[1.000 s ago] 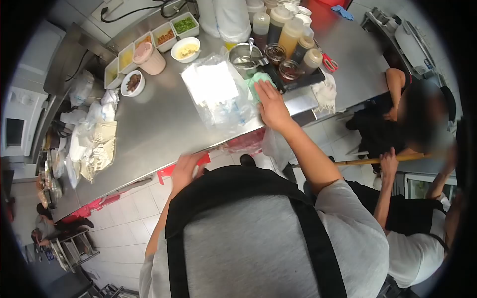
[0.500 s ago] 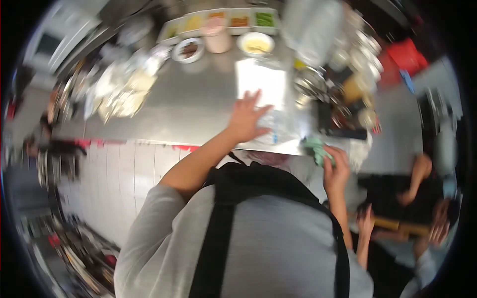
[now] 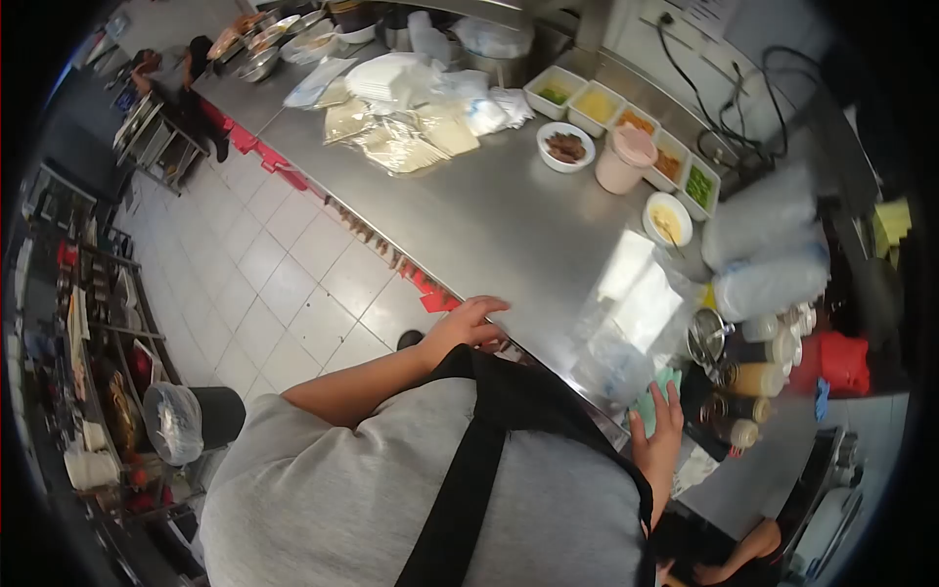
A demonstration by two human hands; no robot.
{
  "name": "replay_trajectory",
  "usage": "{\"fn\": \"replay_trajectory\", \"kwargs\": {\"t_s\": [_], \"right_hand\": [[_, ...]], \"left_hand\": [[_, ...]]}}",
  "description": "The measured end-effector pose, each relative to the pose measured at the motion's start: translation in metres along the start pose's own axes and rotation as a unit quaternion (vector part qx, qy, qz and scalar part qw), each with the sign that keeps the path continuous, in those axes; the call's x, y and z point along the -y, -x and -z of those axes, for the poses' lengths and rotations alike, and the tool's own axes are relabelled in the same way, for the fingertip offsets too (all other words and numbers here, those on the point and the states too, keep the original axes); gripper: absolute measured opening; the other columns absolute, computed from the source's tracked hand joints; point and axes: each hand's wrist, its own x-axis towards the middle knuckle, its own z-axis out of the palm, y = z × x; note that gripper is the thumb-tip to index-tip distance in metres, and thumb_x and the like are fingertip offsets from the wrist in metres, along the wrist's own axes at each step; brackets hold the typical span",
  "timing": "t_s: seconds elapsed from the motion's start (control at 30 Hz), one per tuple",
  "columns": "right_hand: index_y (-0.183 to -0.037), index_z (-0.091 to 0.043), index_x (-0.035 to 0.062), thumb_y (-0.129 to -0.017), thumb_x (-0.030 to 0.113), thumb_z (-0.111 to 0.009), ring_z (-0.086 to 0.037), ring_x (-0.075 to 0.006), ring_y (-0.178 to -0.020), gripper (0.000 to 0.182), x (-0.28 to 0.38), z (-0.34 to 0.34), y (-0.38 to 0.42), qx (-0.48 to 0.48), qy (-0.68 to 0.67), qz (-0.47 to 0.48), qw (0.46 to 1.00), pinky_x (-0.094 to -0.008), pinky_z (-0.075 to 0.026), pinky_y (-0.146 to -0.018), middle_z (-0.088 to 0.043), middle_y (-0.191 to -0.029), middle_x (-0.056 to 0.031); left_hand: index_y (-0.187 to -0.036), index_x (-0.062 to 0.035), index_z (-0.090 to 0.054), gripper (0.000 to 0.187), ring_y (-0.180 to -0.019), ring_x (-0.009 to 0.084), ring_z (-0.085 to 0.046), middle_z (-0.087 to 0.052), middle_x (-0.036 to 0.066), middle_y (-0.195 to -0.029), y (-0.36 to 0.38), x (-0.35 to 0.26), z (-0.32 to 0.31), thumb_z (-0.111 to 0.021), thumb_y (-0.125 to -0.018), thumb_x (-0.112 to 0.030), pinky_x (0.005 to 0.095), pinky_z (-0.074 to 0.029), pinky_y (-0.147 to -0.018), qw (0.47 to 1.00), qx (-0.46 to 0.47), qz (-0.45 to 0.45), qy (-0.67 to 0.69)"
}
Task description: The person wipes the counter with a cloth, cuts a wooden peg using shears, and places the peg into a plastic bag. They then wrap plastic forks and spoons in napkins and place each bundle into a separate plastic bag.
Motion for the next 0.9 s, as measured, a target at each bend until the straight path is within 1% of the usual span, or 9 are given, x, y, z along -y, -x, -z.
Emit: {"fn": "replay_trajectory", "kwargs": {"t_s": [0.23, 0.27, 0.33, 0.4, 0.5, 0.57, 0.67, 0.8, 0.9], "right_hand": [[-0.126, -0.054, 0.0074, -0.081, 0.015, -0.065, -0.049, -0.0351, -0.118, 0.047, 0.148, -0.034, -0.102, 0.117, -0.076, 0.187, 0.972, -0.0409, -0.039, -0.099, -0.051, -0.13, -0.0159], [-0.124, -0.055, 0.0058, -0.081, 0.014, -0.066, -0.052, -0.0344, -0.115, 0.044, 0.174, -0.055, -0.115, 0.122, -0.135, 0.201, 0.963, -0.039, -0.041, -0.097, -0.055, -0.126, -0.0158], [-0.122, -0.055, 0.0043, -0.083, 0.014, -0.065, -0.056, -0.0267, -0.111, 0.041, 0.211, -0.116, -0.143, 0.167, -0.294, 0.191, 0.921, -0.0344, -0.043, -0.095, -0.06, -0.12, -0.0127], [-0.122, -0.055, 0.004, -0.09, 0.021, -0.061, -0.057, -0.0171, -0.106, 0.037, 0.235, -0.186, -0.15, 0.295, -0.433, 0.051, 0.85, -0.0289, -0.042, -0.093, -0.062, -0.114, -0.0084], [-0.124, -0.054, 0.0048, -0.096, 0.031, -0.053, -0.055, -0.0118, -0.104, 0.039, 0.262, -0.223, -0.16, 0.491, -0.432, -0.013, 0.757, -0.0255, -0.041, -0.092, -0.062, -0.112, -0.0055], [-0.125, -0.054, 0.0052, -0.096, 0.035, -0.05, -0.055, -0.0133, -0.106, 0.042, 0.276, -0.228, -0.16, 0.487, -0.398, -0.015, 0.777, -0.0257, -0.04, -0.093, -0.062, -0.113, -0.0066], [-0.124, -0.055, 0.005, -0.097, 0.038, -0.048, -0.054, -0.0149, -0.108, 0.044, 0.299, -0.218, -0.153, 0.44, -0.355, -0.065, 0.822, -0.0268, -0.04, -0.095, -0.062, -0.115, -0.0081], [-0.121, -0.058, 0.0057, -0.094, 0.038, -0.052, -0.055, -0.0163, -0.109, 0.043, 0.286, -0.225, -0.112, 0.237, -0.476, -0.12, 0.838, -0.0289, -0.04, -0.096, -0.063, -0.115, -0.0099], [-0.118, -0.06, 0.004, -0.093, 0.029, -0.057, -0.057, -0.0152, -0.102, 0.035, 0.271, -0.238, -0.068, 0.09, -0.471, -0.227, 0.847, -0.0292, -0.043, -0.092, -0.065, -0.107, -0.0067]], "left_hand": [[-0.083, -0.0081, -0.062, 0.016, -0.113, 0.0286, -0.048, -0.053, 0.007, -0.114, 0.029, 0.084, 0.091, -0.066, -0.07, 0.0, 0.0338, -0.048, -0.086, 0.998, -0.049, 0.039, 0.008], [-0.08, -0.0075, -0.06, 0.015, -0.102, 0.0269, -0.054, -0.057, 0.008, -0.104, 0.029, 0.101, 0.109, -0.065, -0.069, 0.001, 0.0334, -0.049, -0.079, 0.997, -0.073, 0.024, -0.018], [-0.079, -0.0072, -0.058, 0.014, -0.092, 0.0269, -0.057, -0.058, 0.008, -0.094, 0.033, 0.148, 0.145, -0.065, -0.069, 0.001, 0.0344, -0.049, -0.074, 0.995, -0.088, 0.049, -0.004], [-0.077, -0.0068, -0.056, 0.015, -0.074, 0.0276, -0.059, -0.058, 0.008, -0.079, 0.032, 0.178, 0.185, -0.065, -0.068, 0.001, 0.0355, -0.049, -0.066, 0.991, -0.124, 0.055, 0.004], [-0.078, -0.0061, -0.059, 0.013, -0.069, 0.0269, -0.06, -0.059, 0.009, -0.077, 0.004, 0.235, 0.256, -0.069, -0.073, -0.002, 0.0339, -0.049, -0.063, 0.983, -0.162, 0.085, -0.035], [-0.082, -0.0066, -0.061, 0.012, -0.071, 0.0262, -0.062, -0.063, 0.009, -0.081, -0.035, 0.274, 0.3, -0.07, -0.074, -0.005, 0.0344, -0.05, -0.062, 0.976, -0.184, 0.058, -0.099], [-0.096, -0.0075, -0.064, 0.023, -0.093, 0.0289, -0.061, -0.064, 0.011, -0.097, -0.097, 0.319, 0.349, -0.069, -0.074, -0.004, 0.0386, -0.047, -0.082, 0.977, -0.14, -0.003, -0.158], [-0.112, -0.0074, -0.06, 0.046, -0.114, 0.0364, -0.049, -0.056, 0.016, -0.119, -0.158, 0.386, 0.373, -0.074, -0.068, -0.007, 0.0428, -0.04, -0.097, 0.964, -0.036, -0.107, -0.239], [-0.094, -0.0021, -0.063, 0.029, -0.099, 0.0343, -0.056, -0.061, 0.015, -0.099, -0.177, 0.43, 0.384, -0.072, -0.066, -0.001, 0.0415, -0.045, -0.088, 0.974, 0.03, -0.081, -0.21]]}}
